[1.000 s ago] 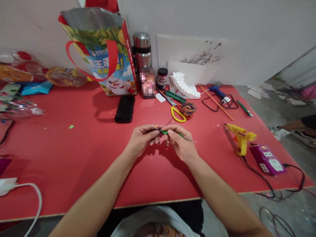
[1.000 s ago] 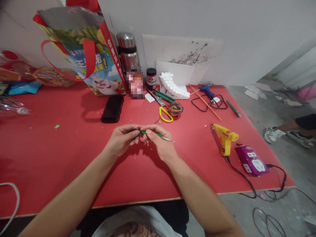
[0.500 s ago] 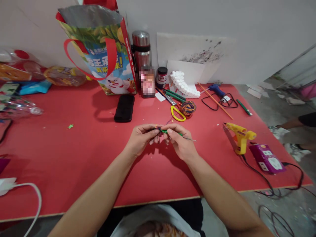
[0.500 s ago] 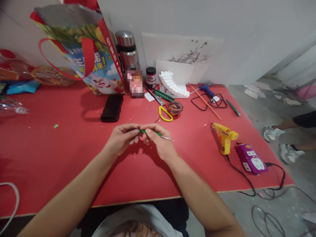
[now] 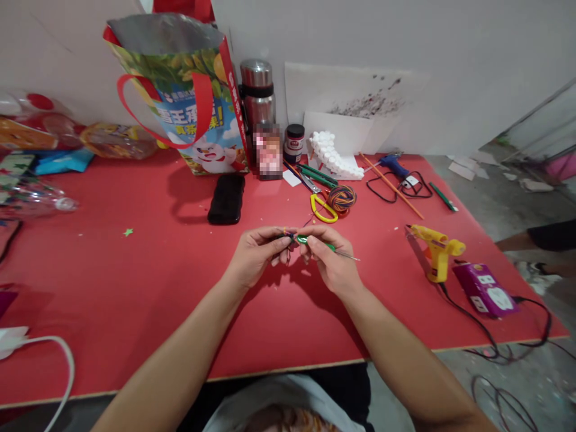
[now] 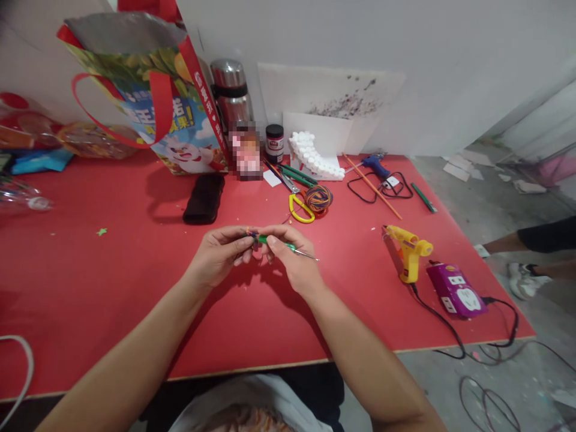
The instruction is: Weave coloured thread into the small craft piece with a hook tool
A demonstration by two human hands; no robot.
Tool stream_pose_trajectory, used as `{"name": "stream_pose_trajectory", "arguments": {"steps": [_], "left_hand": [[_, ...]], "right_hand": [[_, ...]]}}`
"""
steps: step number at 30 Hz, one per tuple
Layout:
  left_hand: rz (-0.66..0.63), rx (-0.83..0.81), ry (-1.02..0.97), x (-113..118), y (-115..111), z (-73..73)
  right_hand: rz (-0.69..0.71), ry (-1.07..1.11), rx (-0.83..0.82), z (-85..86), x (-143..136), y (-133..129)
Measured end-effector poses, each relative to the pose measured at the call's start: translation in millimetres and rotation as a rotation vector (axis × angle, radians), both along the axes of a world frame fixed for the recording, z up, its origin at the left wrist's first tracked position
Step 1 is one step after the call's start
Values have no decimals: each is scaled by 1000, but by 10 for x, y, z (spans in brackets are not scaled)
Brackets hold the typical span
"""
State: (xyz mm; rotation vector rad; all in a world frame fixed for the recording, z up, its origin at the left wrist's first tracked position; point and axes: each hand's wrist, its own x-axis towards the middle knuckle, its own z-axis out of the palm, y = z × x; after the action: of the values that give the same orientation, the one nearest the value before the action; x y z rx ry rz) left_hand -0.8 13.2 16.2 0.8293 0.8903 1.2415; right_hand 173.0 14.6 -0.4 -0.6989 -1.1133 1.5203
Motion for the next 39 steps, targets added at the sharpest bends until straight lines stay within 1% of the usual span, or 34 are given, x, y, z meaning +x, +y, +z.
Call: {"name": "stream_pose_trajectory", "arguments": {"steps": [3, 7, 11, 15, 19, 23, 26, 28, 31, 33, 36, 39], "left_hand": [[12, 1, 12, 11, -34, 64], [58, -3, 15, 42, -73, 100], [81, -21, 43, 53, -92, 116], [75, -65, 27, 33, -89, 143], [69, -73, -43, 43, -83, 146], [137, -51, -86, 97, -97, 129], [174, -24, -89, 118, -110, 122], [141, -39, -82, 106, -110, 114], [7, -111, -107, 68, -93, 79], [-58, -153, -152, 57, -81, 41], [-72, -178, -221, 97, -84, -10], [-21, -166, -259, 177, -103, -26]], "right_hand": [[-39, -15, 35, 18, 12, -28], [-58, 45, -5, 37, -8, -41], [-40, 111, -38, 53, -25, -33], [-21, 102, -40, 67, -22, -40], [-60, 103, -64, 66, -48, -54], [-125, 102, -98, 52, -102, -64], [-111, 123, -96, 42, -118, -70], [-86, 123, -84, 33, -107, -75], [-58, 67, -41, 21, -71, -93], [-57, 20, -16, 21, -54, -108], [-99, 35, -31, 46, -64, -116], [-139, 159, -155, 75, -108, -93]]}}
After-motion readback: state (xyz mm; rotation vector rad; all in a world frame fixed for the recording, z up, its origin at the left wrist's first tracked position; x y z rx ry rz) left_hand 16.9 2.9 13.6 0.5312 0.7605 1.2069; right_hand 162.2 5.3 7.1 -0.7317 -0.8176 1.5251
